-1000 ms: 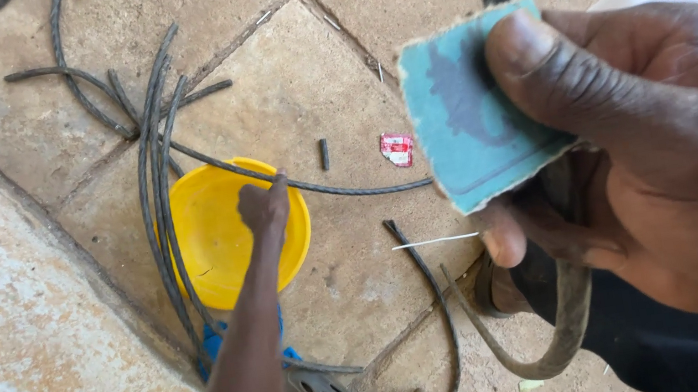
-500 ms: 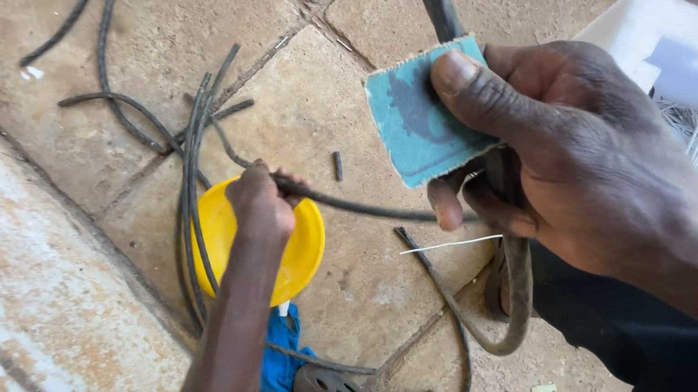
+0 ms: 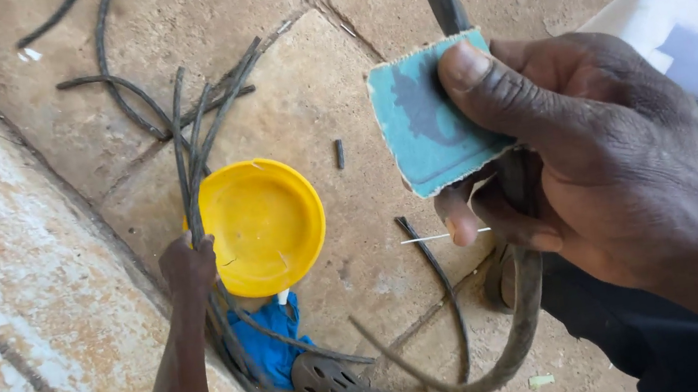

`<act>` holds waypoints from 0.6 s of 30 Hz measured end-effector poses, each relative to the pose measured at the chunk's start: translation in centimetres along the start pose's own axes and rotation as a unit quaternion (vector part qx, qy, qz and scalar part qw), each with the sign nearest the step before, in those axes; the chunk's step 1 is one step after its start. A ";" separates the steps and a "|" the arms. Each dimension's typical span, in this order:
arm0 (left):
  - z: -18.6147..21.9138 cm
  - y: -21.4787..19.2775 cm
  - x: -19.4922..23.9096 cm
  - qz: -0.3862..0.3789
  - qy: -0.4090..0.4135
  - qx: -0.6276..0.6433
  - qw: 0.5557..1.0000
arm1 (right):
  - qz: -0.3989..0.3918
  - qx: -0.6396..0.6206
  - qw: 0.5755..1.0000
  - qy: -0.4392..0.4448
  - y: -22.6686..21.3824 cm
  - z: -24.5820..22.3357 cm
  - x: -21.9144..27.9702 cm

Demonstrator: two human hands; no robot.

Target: Sanding the surface of thin metal rods using a piece of sandpaper to smooth them.

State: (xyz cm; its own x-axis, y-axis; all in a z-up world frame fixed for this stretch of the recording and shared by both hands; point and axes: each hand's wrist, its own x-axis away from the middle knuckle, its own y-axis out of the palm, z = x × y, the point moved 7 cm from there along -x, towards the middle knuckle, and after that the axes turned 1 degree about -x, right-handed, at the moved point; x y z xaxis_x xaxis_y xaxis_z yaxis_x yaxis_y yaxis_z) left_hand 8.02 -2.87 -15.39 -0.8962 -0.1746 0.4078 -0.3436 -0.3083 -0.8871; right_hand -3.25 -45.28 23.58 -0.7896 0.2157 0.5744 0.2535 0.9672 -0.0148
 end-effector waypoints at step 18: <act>-5.3 6.8 6.6 -0.086 -0.137 0.213 0.964 | 0.011 0.003 0.998 -0.069 2.1 1.2 -0.9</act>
State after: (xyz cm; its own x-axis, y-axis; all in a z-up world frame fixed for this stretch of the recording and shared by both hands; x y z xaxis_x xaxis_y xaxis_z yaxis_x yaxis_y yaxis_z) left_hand -1.71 -1.17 -19.92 -0.7081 -0.3098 0.6345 -0.2815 -0.7003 -0.6560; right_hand -2.69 -43.23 22.08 -0.8531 0.2531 0.4563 0.2684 0.9628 -0.0321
